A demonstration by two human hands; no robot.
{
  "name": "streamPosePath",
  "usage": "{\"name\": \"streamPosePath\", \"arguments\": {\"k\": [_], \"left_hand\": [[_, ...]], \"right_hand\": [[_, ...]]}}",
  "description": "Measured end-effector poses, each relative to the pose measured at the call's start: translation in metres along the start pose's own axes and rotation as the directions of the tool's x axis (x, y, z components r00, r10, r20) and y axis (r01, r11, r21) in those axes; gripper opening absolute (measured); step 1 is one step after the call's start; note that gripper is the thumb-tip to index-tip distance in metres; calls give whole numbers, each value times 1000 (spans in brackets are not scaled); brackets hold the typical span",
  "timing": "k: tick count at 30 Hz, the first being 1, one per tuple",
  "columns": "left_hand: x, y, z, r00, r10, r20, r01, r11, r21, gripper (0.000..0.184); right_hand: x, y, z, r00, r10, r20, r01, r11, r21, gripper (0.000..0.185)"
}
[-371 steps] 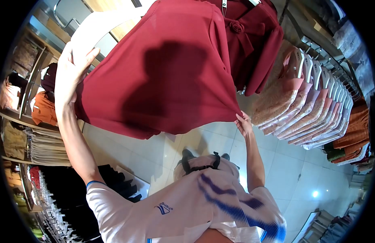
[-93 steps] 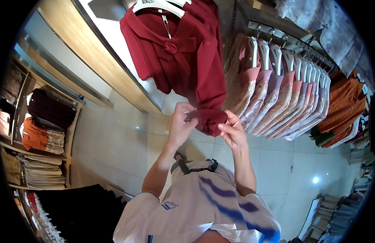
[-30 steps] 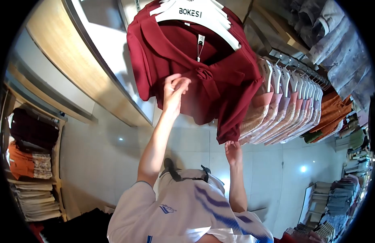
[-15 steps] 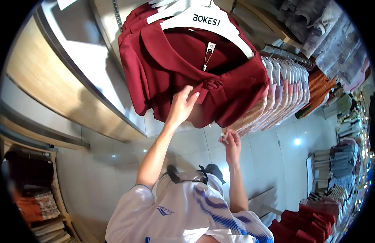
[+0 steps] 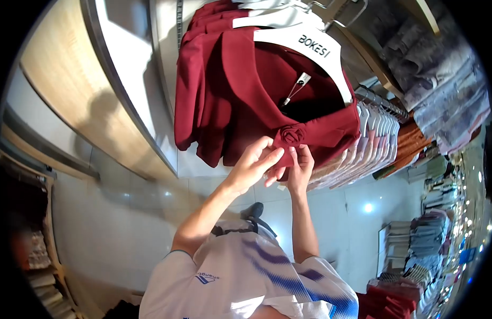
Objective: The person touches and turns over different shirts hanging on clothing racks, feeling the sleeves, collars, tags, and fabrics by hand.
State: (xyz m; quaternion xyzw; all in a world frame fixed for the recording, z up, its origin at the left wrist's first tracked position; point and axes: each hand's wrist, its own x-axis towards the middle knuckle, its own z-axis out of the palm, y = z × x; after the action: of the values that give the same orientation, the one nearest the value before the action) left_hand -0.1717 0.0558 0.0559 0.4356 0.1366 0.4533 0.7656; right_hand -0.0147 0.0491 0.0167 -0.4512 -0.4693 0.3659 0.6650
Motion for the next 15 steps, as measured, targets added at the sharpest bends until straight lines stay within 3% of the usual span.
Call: {"name": "streamPosePath", "arguments": {"k": [3,5,7,11,15], "left_hand": [[-1,11,2,992,64,-107,-72,995,-75,16],[0,11,0,957,165,-237,-177,984,-29,22],[2,14,0,912,221,-345,-234,972,3,27],[10,24,-15,961,269,-68,-271,962,-25,17],[16,37,-24,890,348,296,-434,847,308,51]], "right_hand": [[0,-2,-7,1000,-9,17,8,1000,5,11],[-2,-7,-18,980,140,139,-150,986,67,19],[0,-9,-21,976,151,159,-165,984,74,27],[-4,-28,-16,956,206,211,-231,967,105,37],[-13,-43,-15,943,255,214,-298,932,204,41]]}}
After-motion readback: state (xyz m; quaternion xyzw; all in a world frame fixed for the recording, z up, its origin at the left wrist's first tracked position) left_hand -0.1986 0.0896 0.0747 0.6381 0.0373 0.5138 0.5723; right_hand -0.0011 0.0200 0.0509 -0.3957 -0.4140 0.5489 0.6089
